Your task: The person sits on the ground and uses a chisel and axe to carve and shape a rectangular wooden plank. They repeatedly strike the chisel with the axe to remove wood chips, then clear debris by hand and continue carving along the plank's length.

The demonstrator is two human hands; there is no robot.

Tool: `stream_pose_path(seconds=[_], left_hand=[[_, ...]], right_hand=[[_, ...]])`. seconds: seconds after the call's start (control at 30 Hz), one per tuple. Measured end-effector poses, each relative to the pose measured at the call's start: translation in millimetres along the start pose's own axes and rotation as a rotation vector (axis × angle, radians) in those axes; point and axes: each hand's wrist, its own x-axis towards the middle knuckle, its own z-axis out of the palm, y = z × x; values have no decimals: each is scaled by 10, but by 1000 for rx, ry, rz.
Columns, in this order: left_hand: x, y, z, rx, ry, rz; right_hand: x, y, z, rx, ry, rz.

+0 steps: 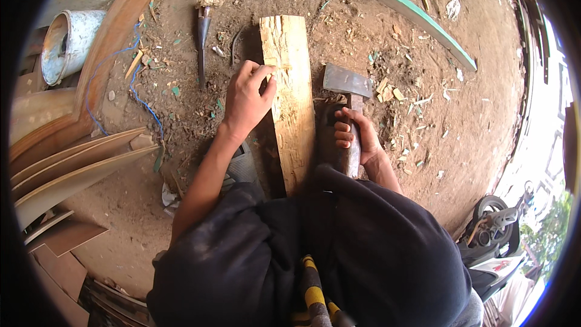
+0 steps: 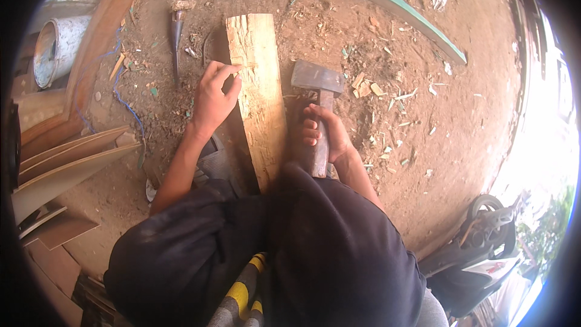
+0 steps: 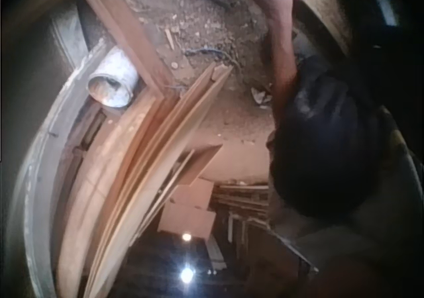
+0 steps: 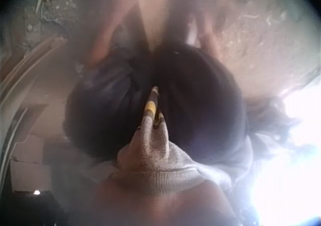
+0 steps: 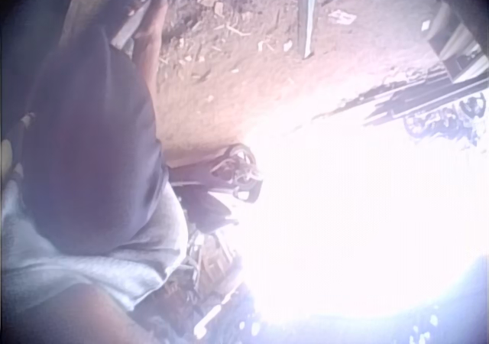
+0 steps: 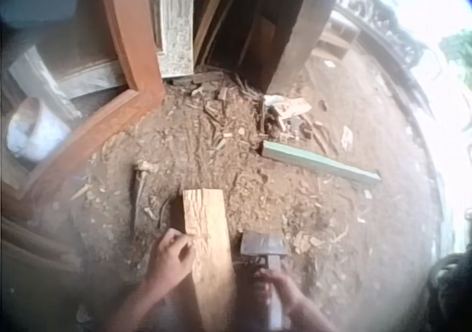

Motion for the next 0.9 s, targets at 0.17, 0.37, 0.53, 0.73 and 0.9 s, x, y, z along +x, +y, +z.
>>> stream_pose_path(seconds=[0.17, 0.37, 0.53, 0.73, 0.9], left_hand=[[52, -47, -7, 0, -14, 9], [35, -43, 2, -1, -49, 56], [-22, -16, -55, -65, 17, 112], [141, 1, -116, 37, 24, -14], [254, 16, -90, 120, -55, -54]], right_hand=[[-9, 2, 20, -2, 22, 2], [-12, 0, 41, -28, 27, -5], [-15, -3, 45, -25, 36, -5], [-19, -7, 67, -57, 48, -16], [-18, -8, 64, -40, 62, -14]])
